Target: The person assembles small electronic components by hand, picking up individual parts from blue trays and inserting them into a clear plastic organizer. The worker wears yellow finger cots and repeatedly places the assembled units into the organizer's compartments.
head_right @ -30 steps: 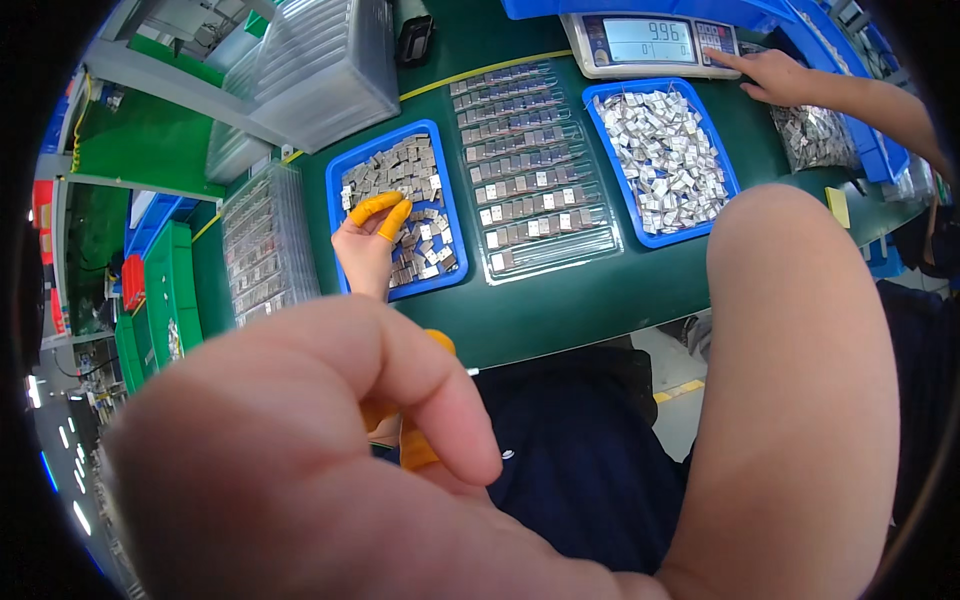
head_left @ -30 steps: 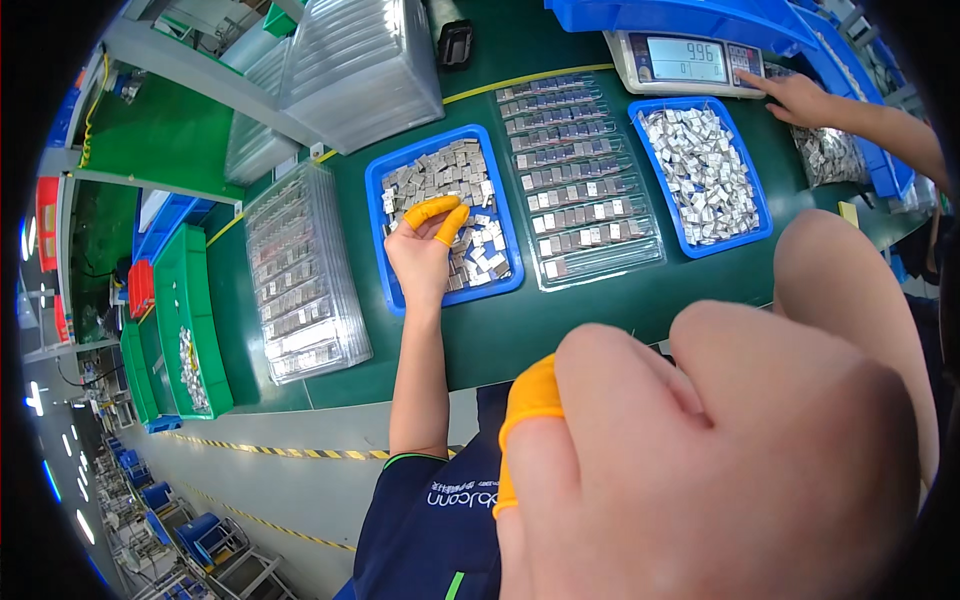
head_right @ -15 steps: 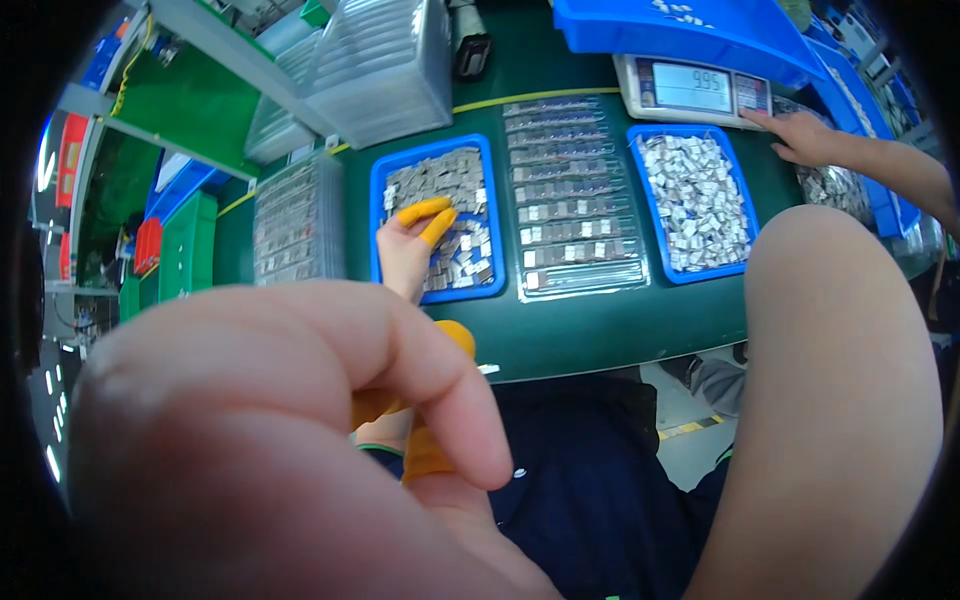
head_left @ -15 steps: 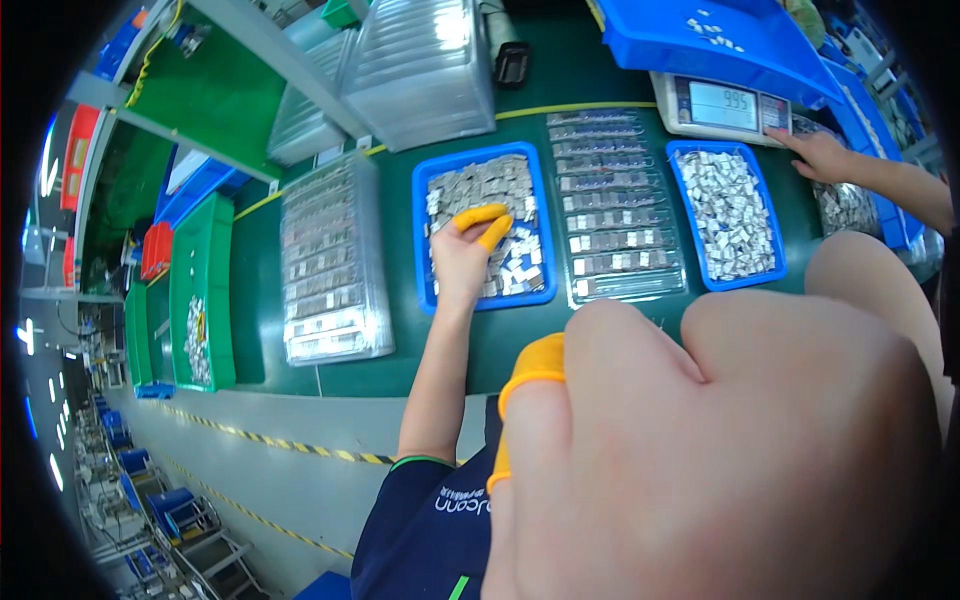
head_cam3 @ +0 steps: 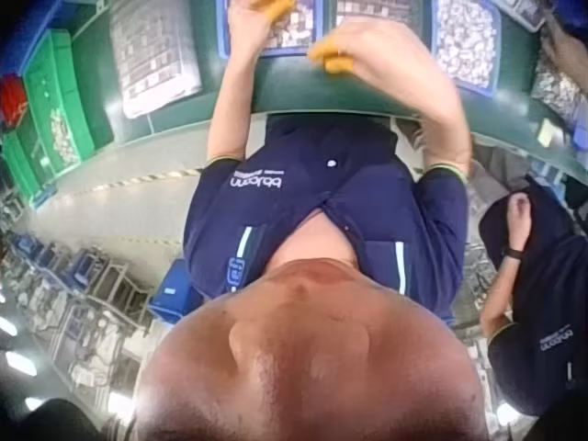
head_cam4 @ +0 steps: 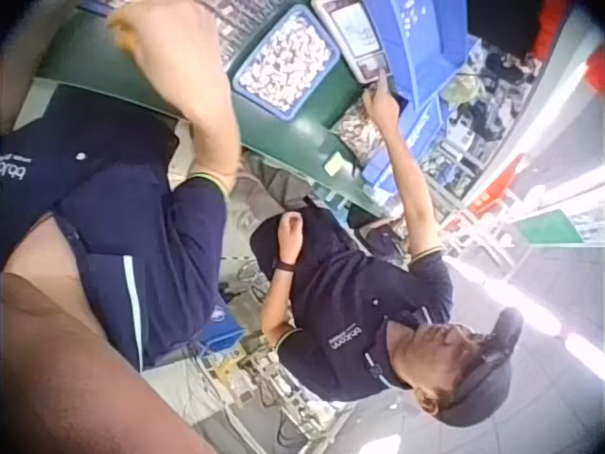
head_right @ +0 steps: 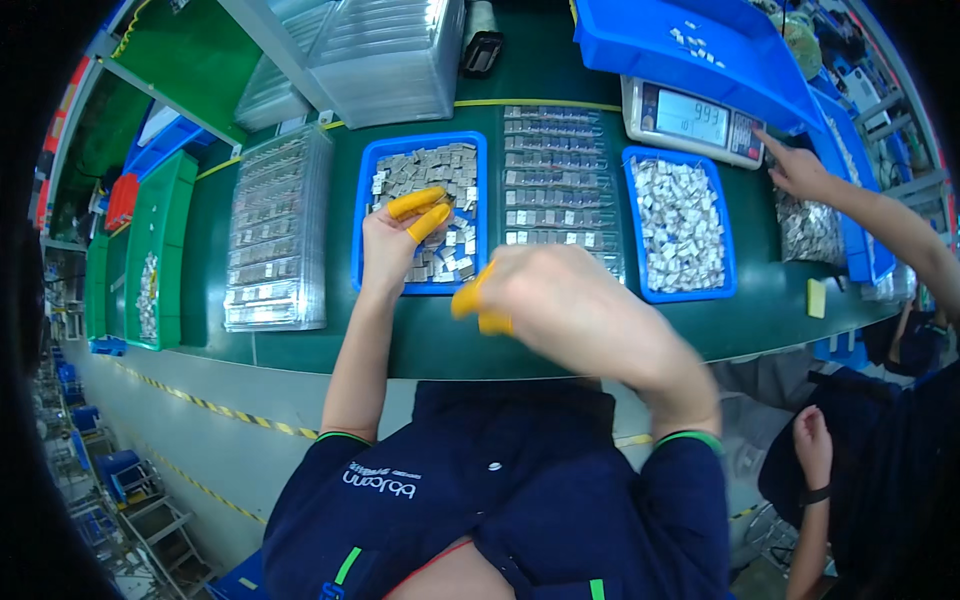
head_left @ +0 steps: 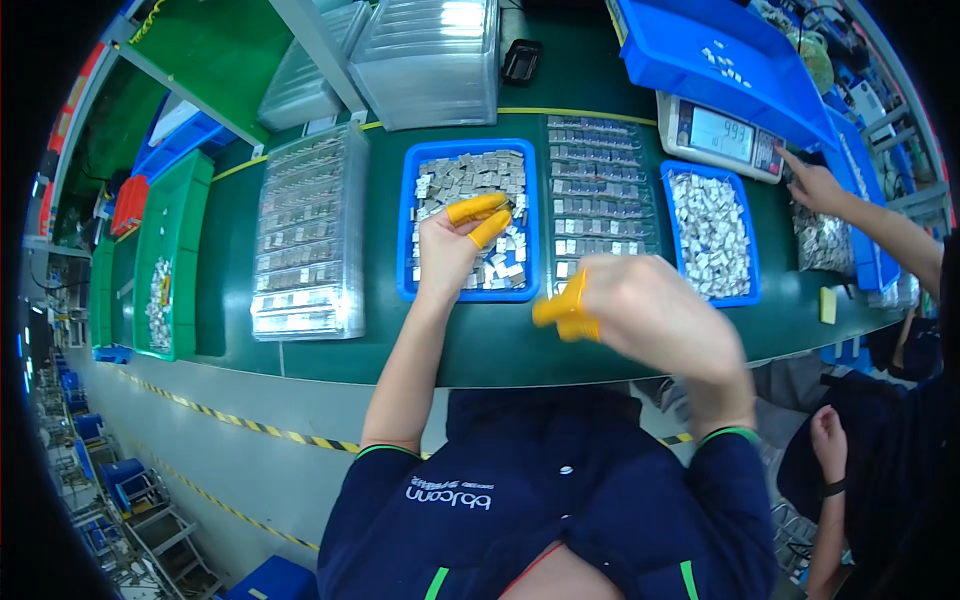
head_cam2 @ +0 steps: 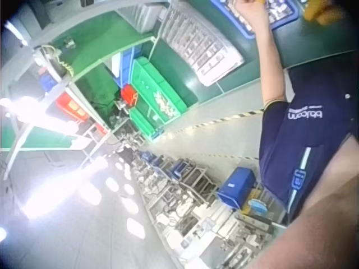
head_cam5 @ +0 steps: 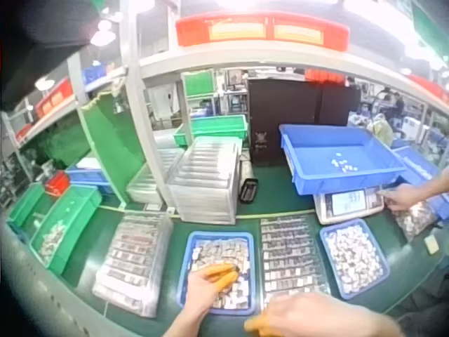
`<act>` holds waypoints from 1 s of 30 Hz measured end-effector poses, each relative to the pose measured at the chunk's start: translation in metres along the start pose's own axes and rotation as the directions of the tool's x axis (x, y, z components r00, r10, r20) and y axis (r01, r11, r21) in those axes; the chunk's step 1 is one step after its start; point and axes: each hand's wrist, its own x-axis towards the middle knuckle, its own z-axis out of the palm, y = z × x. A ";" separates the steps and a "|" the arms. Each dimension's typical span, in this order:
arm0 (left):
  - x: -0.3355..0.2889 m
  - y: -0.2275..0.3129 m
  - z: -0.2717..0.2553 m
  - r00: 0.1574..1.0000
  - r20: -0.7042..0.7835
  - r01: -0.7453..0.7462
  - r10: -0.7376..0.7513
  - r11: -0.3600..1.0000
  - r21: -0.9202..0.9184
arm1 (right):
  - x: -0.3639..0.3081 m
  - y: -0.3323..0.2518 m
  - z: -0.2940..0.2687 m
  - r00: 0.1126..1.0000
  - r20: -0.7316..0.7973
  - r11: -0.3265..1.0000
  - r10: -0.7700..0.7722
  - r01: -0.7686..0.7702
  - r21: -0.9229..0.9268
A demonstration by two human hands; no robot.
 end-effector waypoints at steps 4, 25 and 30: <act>0.002 -0.004 0.010 0.992 0.101 0.084 -0.081 0.996 -0.026 | -0.002 0.064 0.066 0.663 -0.286 0.594 0.691 -0.297 0.748; -0.011 -0.002 0.012 0.929 0.303 0.192 -0.214 0.976 0.101 | -0.008 0.090 0.094 0.663 -0.269 0.560 0.699 -0.273 0.782; -0.011 -0.001 0.010 0.896 0.378 0.193 -0.232 0.971 0.139 | -0.009 0.094 0.088 0.768 -0.237 0.498 0.595 -0.121 0.859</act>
